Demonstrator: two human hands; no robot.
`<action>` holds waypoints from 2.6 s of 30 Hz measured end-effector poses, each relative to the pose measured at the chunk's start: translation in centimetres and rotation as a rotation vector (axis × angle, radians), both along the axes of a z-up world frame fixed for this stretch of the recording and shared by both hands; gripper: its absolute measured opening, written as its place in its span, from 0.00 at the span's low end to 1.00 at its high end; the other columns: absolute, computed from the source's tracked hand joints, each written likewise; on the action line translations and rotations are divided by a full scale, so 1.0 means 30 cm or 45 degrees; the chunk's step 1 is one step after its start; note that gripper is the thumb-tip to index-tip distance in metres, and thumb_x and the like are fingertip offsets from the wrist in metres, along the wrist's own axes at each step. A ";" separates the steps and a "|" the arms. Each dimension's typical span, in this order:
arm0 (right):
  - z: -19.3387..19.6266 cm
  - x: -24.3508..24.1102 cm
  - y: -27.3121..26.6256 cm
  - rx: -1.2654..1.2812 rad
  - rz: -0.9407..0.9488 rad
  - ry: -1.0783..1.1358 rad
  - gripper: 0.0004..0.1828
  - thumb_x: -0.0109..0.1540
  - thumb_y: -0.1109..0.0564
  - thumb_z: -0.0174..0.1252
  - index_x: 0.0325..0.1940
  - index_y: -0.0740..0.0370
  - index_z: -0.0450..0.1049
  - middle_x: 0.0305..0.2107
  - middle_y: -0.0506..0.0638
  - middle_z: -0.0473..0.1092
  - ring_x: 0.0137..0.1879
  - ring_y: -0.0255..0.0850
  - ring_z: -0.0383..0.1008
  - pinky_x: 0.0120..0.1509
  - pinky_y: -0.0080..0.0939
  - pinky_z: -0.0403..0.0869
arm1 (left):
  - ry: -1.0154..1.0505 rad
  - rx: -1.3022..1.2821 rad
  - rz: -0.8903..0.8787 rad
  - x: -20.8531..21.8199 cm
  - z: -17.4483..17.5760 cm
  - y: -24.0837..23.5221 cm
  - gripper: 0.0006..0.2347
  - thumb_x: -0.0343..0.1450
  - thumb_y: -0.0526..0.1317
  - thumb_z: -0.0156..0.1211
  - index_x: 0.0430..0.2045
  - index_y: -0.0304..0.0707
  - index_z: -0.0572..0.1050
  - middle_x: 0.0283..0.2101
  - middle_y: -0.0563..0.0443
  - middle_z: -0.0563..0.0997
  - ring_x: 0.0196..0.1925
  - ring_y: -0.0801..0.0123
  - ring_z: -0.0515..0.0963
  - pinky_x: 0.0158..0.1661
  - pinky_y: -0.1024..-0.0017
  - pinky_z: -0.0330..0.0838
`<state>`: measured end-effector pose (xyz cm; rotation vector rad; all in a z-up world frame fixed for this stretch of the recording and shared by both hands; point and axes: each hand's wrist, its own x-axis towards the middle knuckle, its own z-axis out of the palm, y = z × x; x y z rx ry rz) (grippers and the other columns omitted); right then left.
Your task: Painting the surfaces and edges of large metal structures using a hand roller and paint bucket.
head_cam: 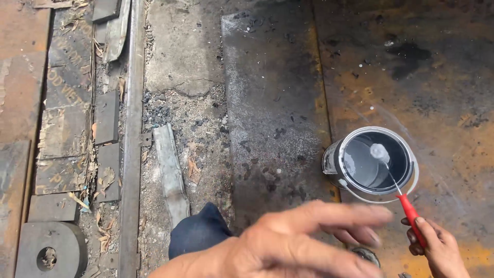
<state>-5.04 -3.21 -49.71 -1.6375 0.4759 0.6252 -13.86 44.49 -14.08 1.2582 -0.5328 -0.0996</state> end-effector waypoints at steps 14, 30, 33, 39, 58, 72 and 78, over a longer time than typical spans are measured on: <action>0.191 -0.114 0.198 -0.098 0.129 -0.172 0.21 0.75 0.49 0.42 0.51 0.72 0.69 0.25 0.53 0.68 0.27 0.39 0.62 0.33 0.39 0.64 | 0.906 -0.523 -0.535 -0.059 0.064 0.015 0.13 0.88 0.34 0.46 0.68 0.32 0.61 0.62 0.49 0.71 0.62 0.79 0.70 0.66 0.81 0.63; 0.218 -0.115 0.234 -0.529 0.225 -0.338 0.19 0.73 0.49 0.46 0.48 0.68 0.73 0.23 0.51 0.69 0.24 0.38 0.64 0.28 0.41 0.65 | 0.402 -0.057 0.797 0.064 -0.213 0.123 0.13 0.81 0.41 0.49 0.45 0.25 0.75 0.34 0.41 0.84 0.34 0.72 0.80 0.39 0.73 0.77; 0.181 -0.121 0.222 -0.596 0.230 -0.290 0.19 0.73 0.48 0.46 0.47 0.68 0.73 0.22 0.54 0.69 0.24 0.39 0.67 0.29 0.43 0.67 | 0.386 0.003 0.790 0.067 -0.248 0.135 0.12 0.82 0.40 0.49 0.43 0.25 0.76 0.32 0.42 0.84 0.33 0.72 0.81 0.38 0.73 0.78; 0.155 -0.122 0.215 -0.545 0.227 -0.210 0.21 0.74 0.47 0.46 0.46 0.69 0.73 0.25 0.55 0.72 0.25 0.41 0.67 0.31 0.44 0.67 | 0.188 0.630 0.870 0.124 -0.244 0.127 0.11 0.77 0.34 0.53 0.50 0.26 0.75 0.45 0.43 0.86 0.45 0.69 0.86 0.47 0.71 0.82; 0.066 -0.035 0.072 -0.202 0.090 -0.331 0.18 0.70 0.55 0.55 0.51 0.71 0.58 0.28 0.59 0.70 0.26 0.41 0.65 0.28 0.43 0.63 | 0.095 1.090 0.726 0.102 -0.263 0.131 0.10 0.74 0.37 0.57 0.47 0.31 0.76 0.39 0.41 0.85 0.41 0.54 0.86 0.41 0.62 0.79; 0.800 0.462 1.275 0.502 0.560 -1.214 0.14 0.80 0.57 0.49 0.67 0.63 0.55 0.32 0.48 0.63 0.28 0.31 0.64 0.33 0.34 0.67 | 0.032 1.742 -0.151 0.057 -0.533 -0.068 0.13 0.68 0.45 0.62 0.35 0.33 0.77 0.31 0.38 0.84 0.37 0.47 0.86 0.41 0.52 0.75; 0.737 0.476 1.439 0.707 0.426 -1.256 0.15 0.81 0.53 0.48 0.67 0.60 0.55 0.33 0.47 0.63 0.25 0.30 0.60 0.30 0.32 0.66 | 0.048 1.807 -0.232 0.039 -0.573 -0.050 0.14 0.68 0.45 0.63 0.36 0.32 0.77 0.33 0.40 0.85 0.38 0.49 0.86 0.41 0.52 0.76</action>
